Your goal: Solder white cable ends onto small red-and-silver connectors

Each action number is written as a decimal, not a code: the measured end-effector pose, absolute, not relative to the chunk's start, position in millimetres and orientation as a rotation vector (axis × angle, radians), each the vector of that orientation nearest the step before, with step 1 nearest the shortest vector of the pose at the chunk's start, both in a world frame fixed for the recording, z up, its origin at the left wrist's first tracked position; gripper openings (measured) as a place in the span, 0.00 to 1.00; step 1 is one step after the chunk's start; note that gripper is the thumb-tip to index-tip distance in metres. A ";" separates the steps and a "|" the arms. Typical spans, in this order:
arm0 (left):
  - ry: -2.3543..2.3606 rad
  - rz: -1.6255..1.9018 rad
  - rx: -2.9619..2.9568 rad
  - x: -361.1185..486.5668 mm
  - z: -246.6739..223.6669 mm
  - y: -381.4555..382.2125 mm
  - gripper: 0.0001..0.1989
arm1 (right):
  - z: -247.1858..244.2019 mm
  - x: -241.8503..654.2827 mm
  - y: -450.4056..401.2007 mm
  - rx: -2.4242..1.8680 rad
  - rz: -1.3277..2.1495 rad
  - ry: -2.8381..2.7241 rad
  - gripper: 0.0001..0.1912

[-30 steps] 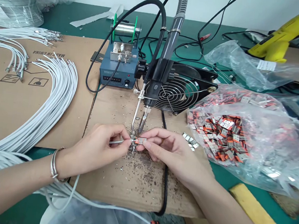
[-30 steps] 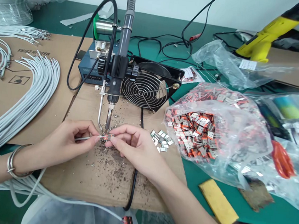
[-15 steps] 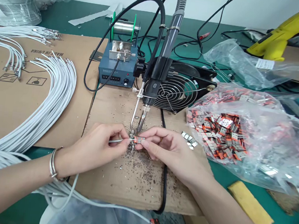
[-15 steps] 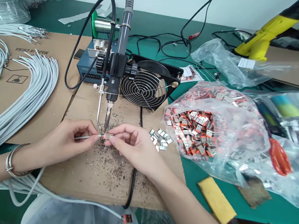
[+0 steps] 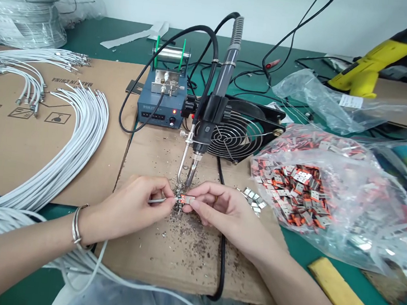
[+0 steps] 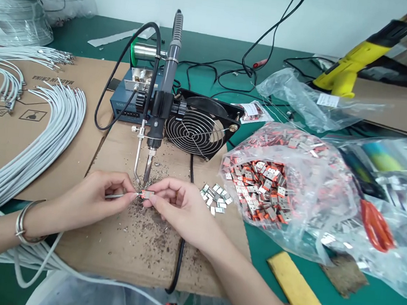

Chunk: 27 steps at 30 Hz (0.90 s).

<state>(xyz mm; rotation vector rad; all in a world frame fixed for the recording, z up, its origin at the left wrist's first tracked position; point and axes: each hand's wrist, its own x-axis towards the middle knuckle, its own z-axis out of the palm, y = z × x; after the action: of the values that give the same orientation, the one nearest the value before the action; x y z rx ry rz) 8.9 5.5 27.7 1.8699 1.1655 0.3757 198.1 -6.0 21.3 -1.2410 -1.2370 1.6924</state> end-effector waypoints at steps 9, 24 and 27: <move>1.152 0.421 1.865 8.7 26.7 6.3 0.08 | 17.5 198.0 -6.6 -1.215 1.674 -1.250 0.08; 1.104 0.373 1.729 9.3 24.0 5.3 0.06 | 19.9 200.0 -10.7 -1.271 1.762 -1.325 0.09; 1.099 0.369 1.722 9.8 25.1 4.8 0.07 | 19.1 199.2 -13.1 -1.262 1.711 -1.377 0.08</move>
<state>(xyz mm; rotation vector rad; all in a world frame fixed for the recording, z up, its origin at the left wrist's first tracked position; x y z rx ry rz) 9.8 4.8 25.1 1.7216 1.0986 0.3687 199.2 -13.1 19.1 -1.2624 -1.3773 1.7111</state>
